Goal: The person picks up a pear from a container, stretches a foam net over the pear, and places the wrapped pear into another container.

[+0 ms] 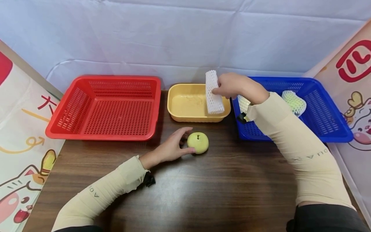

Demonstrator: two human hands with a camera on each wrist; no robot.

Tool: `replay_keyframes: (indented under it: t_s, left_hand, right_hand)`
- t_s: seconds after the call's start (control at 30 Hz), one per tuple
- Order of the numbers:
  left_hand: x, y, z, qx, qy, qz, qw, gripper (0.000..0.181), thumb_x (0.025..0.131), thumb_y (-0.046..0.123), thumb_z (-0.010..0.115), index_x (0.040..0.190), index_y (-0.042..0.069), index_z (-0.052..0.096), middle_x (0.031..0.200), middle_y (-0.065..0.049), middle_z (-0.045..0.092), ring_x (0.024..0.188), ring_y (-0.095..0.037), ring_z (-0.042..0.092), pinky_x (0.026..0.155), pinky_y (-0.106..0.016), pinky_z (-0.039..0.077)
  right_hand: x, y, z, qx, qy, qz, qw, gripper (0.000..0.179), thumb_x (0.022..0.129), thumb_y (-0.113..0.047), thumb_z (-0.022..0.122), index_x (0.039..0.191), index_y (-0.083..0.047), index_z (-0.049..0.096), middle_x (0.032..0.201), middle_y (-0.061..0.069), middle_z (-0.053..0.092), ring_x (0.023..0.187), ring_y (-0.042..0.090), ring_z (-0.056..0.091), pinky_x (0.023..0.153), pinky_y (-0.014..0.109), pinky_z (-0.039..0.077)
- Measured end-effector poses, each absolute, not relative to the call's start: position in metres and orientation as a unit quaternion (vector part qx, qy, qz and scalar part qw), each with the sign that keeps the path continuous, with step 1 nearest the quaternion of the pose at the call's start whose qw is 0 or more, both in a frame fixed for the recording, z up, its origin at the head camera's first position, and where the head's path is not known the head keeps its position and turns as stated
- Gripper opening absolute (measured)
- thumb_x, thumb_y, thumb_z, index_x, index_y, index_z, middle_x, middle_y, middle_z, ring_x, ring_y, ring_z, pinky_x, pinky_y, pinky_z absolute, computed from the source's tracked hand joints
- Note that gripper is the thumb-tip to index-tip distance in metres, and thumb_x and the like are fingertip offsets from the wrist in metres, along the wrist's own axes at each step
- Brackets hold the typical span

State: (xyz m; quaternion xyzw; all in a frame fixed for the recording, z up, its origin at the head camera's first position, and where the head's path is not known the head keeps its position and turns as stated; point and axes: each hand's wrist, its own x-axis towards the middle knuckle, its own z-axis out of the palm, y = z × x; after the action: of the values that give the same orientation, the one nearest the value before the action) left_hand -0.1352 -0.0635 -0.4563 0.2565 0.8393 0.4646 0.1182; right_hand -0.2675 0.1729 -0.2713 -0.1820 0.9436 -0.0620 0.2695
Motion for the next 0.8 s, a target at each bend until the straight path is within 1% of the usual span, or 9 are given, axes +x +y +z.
replay_keyframes:
  t_s: [0.13,0.2,0.23,0.3,0.37,0.53,0.63,0.73,0.8]
  left_hand:
    - [-0.133,-0.064,-0.452,0.241,0.837,0.487,0.063,0.044,0.106,0.019,0.056,0.143,-0.003,0.047,0.138,-0.019,0.054,0.122,-0.028,0.058,0.103,-0.042,0.05]
    - [-0.131,-0.063,-0.447,0.238,0.836,0.494,0.024,0.037,0.109,0.019,0.047,0.139,-0.003,0.051,0.137,-0.019,0.056,0.122,-0.029,0.058,0.106,-0.044,0.047]
    - [-0.13,-0.062,-0.444,0.234,0.835,0.497,0.007,0.035,0.11,0.019,0.045,0.137,-0.003,0.053,0.136,-0.017,0.056,0.122,-0.028,0.057,0.106,-0.044,0.046]
    - [-0.128,-0.061,-0.438,0.223,0.833,0.505,-0.021,0.033,0.11,0.02,0.044,0.133,-0.001,0.055,0.133,-0.015,0.058,0.121,-0.026,0.057,0.105,-0.043,0.046]
    - [-0.128,-0.06,-0.431,0.213,0.825,0.522,-0.04,0.029,0.109,0.019,0.045,0.128,0.0,0.058,0.125,-0.016,0.061,0.115,-0.025,0.059,0.101,-0.042,0.048]
    - [-0.129,-0.059,-0.418,0.197,0.789,0.577,-0.071,0.022,0.11,0.012,0.044,0.113,-0.002,0.061,0.105,-0.018,0.064,0.093,-0.026,0.065,0.087,-0.039,0.055]
    - [-0.13,-0.057,-0.41,0.184,0.775,0.601,-0.069,0.025,0.11,0.013,0.042,0.108,-0.003,0.062,0.098,-0.017,0.064,0.085,-0.03,0.065,0.08,-0.041,0.056]
    - [-0.13,-0.056,-0.402,0.166,0.764,0.622,-0.048,0.028,0.111,0.016,0.041,0.105,-0.002,0.062,0.094,-0.017,0.064,0.081,-0.032,0.063,0.074,-0.042,0.057]
    - [-0.131,-0.055,-0.397,0.154,0.755,0.636,-0.035,0.029,0.111,0.017,0.041,0.103,-0.002,0.061,0.092,-0.017,0.063,0.078,-0.035,0.061,0.069,-0.04,0.056]
  right_hand:
    - [-0.26,0.176,-0.27,-0.192,0.948,-0.061,0.247,0.039,0.106,-0.033,0.051,0.075,-0.008,0.049,0.066,0.005,0.058,0.055,0.017,0.058,0.057,0.033,0.049]
    - [-0.256,0.178,-0.269,-0.198,0.951,-0.065,0.229,0.04,0.105,-0.033,0.052,0.074,-0.008,0.048,0.063,0.003,0.052,0.054,0.016,0.053,0.056,0.032,0.045]
    - [-0.254,0.179,-0.269,-0.2,0.952,-0.069,0.221,0.04,0.105,-0.033,0.052,0.074,-0.009,0.047,0.061,0.002,0.048,0.053,0.016,0.05,0.055,0.032,0.043]
    - [-0.249,0.18,-0.268,-0.204,0.954,-0.077,0.205,0.04,0.105,-0.033,0.052,0.074,-0.008,0.046,0.061,0.001,0.042,0.054,0.016,0.044,0.056,0.032,0.04]
    - [-0.244,0.18,-0.268,-0.207,0.957,-0.085,0.185,0.04,0.105,-0.033,0.053,0.075,-0.008,0.046,0.062,0.002,0.04,0.056,0.017,0.04,0.057,0.033,0.037]
    - [-0.229,0.177,-0.27,-0.212,0.962,-0.113,0.129,0.038,0.103,-0.035,0.056,0.08,-0.007,0.05,0.065,0.004,0.045,0.057,0.02,0.045,0.056,0.034,0.037]
    - [-0.22,0.173,-0.272,-0.219,0.962,-0.133,0.097,0.036,0.101,-0.036,0.06,0.08,-0.007,0.053,0.064,0.005,0.048,0.057,0.02,0.047,0.054,0.034,0.037]
    - [-0.213,0.17,-0.274,-0.225,0.96,-0.151,0.065,0.034,0.099,-0.034,0.064,0.08,-0.008,0.055,0.064,0.005,0.05,0.056,0.02,0.048,0.053,0.034,0.037]
    - [-0.209,0.168,-0.276,-0.229,0.959,-0.163,0.043,0.033,0.098,-0.034,0.065,0.08,-0.008,0.057,0.064,0.006,0.051,0.055,0.021,0.048,0.053,0.034,0.038]
